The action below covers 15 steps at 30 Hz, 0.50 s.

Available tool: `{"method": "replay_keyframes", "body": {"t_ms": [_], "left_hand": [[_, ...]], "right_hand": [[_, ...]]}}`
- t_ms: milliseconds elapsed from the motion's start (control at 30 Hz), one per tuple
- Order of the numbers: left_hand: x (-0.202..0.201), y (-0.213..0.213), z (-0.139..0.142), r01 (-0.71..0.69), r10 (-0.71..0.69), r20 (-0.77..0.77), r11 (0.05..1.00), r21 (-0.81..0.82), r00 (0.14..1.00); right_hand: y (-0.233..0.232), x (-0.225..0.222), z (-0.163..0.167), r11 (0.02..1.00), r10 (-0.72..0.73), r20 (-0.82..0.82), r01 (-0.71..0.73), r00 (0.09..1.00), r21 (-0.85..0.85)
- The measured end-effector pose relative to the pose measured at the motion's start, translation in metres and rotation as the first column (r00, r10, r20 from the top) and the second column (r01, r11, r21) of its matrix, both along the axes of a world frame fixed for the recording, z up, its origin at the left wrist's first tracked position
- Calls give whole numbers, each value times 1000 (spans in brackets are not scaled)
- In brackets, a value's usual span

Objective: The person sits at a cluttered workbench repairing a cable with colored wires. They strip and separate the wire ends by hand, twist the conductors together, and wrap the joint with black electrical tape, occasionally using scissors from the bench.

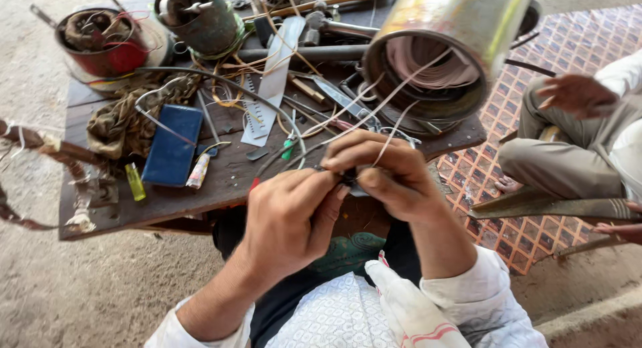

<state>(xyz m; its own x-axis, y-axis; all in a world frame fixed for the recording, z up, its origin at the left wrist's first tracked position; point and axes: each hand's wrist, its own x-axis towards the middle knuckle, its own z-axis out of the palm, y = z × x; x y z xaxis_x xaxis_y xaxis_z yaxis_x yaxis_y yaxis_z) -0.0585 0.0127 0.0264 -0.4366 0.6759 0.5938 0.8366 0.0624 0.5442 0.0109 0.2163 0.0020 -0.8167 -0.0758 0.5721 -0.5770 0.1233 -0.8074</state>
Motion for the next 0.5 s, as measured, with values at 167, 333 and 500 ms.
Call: {"method": "replay_keyframes", "body": {"t_ms": [167, 333, 500], "left_hand": [[-19, -2, 5, 230, -226, 352, 973, 30, 908], [-19, 1, -5, 37, -34, -305, 999, 7, 952], [-13, 7, -17, -58, 78, -376, 996, 62, 924]], "right_hand": [[16, 6, -11, 975, -83, -78, 97, 993, 201], [1, 29, -21, 978, -117, 184, 146, 976, -151], [-14, 43, -19, 673, 279, 281, 22, 918, -740]]}}
